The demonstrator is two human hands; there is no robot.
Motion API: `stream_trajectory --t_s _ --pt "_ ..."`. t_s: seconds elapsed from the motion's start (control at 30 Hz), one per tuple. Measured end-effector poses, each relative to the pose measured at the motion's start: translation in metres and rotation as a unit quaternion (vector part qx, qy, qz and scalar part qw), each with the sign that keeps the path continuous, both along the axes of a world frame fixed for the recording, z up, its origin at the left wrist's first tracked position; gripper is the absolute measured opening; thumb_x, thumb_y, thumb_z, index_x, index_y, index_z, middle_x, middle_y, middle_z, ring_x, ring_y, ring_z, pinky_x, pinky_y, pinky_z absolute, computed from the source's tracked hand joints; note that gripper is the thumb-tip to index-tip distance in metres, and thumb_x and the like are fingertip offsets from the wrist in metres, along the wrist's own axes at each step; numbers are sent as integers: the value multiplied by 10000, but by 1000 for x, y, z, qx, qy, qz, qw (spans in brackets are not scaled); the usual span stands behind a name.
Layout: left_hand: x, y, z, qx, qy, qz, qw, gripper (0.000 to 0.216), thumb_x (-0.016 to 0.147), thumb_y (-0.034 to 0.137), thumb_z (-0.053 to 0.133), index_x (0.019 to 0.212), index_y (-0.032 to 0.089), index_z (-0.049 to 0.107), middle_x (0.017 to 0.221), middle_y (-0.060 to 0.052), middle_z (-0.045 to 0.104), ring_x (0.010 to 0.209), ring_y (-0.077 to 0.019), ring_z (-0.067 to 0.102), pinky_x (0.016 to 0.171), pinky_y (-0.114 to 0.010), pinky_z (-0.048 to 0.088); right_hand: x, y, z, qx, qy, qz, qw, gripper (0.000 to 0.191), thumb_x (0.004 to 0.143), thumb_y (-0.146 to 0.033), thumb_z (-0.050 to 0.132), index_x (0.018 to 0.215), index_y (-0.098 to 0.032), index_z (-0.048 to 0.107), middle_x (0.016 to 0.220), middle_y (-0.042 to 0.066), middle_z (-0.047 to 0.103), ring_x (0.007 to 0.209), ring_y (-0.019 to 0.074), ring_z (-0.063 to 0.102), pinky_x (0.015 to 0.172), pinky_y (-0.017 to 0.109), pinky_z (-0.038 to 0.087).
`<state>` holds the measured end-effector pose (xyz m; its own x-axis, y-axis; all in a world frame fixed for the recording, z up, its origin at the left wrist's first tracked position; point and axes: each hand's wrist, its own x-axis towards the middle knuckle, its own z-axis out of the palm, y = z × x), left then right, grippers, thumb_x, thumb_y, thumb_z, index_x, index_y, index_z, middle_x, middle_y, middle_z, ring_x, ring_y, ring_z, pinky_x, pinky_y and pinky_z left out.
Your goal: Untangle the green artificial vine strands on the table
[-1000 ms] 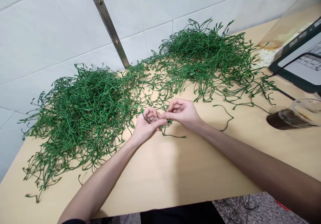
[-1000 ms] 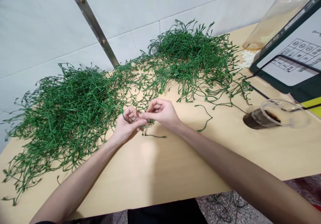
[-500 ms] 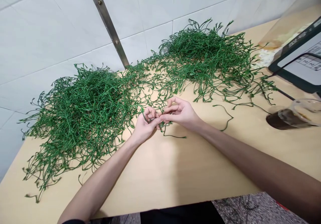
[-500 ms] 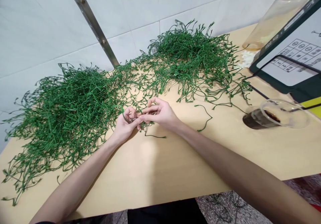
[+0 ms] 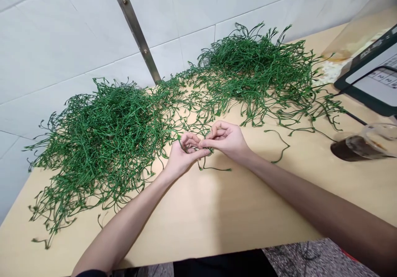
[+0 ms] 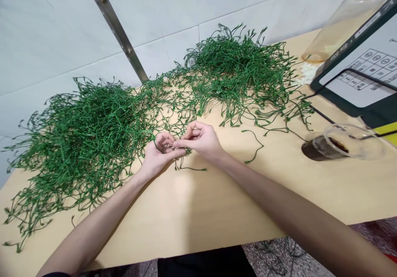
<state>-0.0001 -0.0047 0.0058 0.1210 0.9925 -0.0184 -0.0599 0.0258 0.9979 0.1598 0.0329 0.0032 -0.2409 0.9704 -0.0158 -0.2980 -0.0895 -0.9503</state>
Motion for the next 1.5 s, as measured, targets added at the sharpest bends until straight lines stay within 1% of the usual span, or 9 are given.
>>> stream_trajectory --t_s 0.23,0.53,0.83,0.93,1.0,1.13,1.23,1.37,1.5 --pt "0 0 1 -19 -1 4 1000 451 622 378 885 761 174 507 540 74 583 417 -46 495 450 -166 407 -1 0 -2 41 -22 4 999 535 396 -349 957 627 -200 497 589 -38 622 534 104 596 521 238 524" --pt "-2 2 3 -3 -25 -31 999 489 720 489 802 801 204 413 585 75 622 374 -46 500 423 -163 427 0 -2 1 23 -2 63 998 505 480 -375 931 706 -196 516 674 -23 667 599 121 643 593 273 560" --pt "0 0 3 45 -58 15 997 392 760 441 779 889 202 495 852 -10 722 521 -93 631 418 -174 459 0 7 -7 48 -3 -82 995 538 446 -442 937 643 -207 496 623 -40 585 584 115 595 596 269 538" --pt "1 -1 11 61 -79 54 994 350 775 457 757 853 199 534 904 -57 721 792 -192 717 401 -170 445 -1 8 -7 58 -15 -109 992 527 477 -477 922 649 -209 502 605 -51 540 546 92 521 538 245 468" --pt "-1 -2 25 64 -77 73 992 352 791 501 725 812 193 555 814 -43 705 725 -177 702 362 -162 386 -2 5 -5 70 -27 -102 992 505 529 -505 896 643 -209 503 586 -56 503 524 81 464 513 241 422" --pt "-10 -7 68 2 89 -99 991 590 909 657 438 684 151 643 524 -38 612 419 -101 520 328 -198 249 -4 -2 1 105 -48 -67 991 478 631 -575 821 639 -209 513 569 -53 453 516 86 404 501 254 370" --pt "-19 -15 99 18 306 -212 928 631 972 571 371 559 164 619 501 -29 599 442 -100 520 428 -220 341 -4 -3 1 116 -58 -62 990 467 684 -600 776 645 -209 522 583 -40 459 533 96 405 516 265 367" --pt "-35 -26 118 83 502 -198 838 579 898 518 577 439 183 469 368 38 331 339 -83 294 408 -266 189 -3 -2 -3 125 -66 -66 988 452 720 -609 741 665 -211 536 589 -32 481 543 105 418 534 273 384" --pt "-49 -32 125 114 555 -149 810 608 851 534 642 423 188 383 370 41 313 324 -74 203 433 -284 137 -2 0 -6 128 -64 -61 988 391 756 -565 729 740 -201 586 643 -10 540 594 119 483 584 279 432"
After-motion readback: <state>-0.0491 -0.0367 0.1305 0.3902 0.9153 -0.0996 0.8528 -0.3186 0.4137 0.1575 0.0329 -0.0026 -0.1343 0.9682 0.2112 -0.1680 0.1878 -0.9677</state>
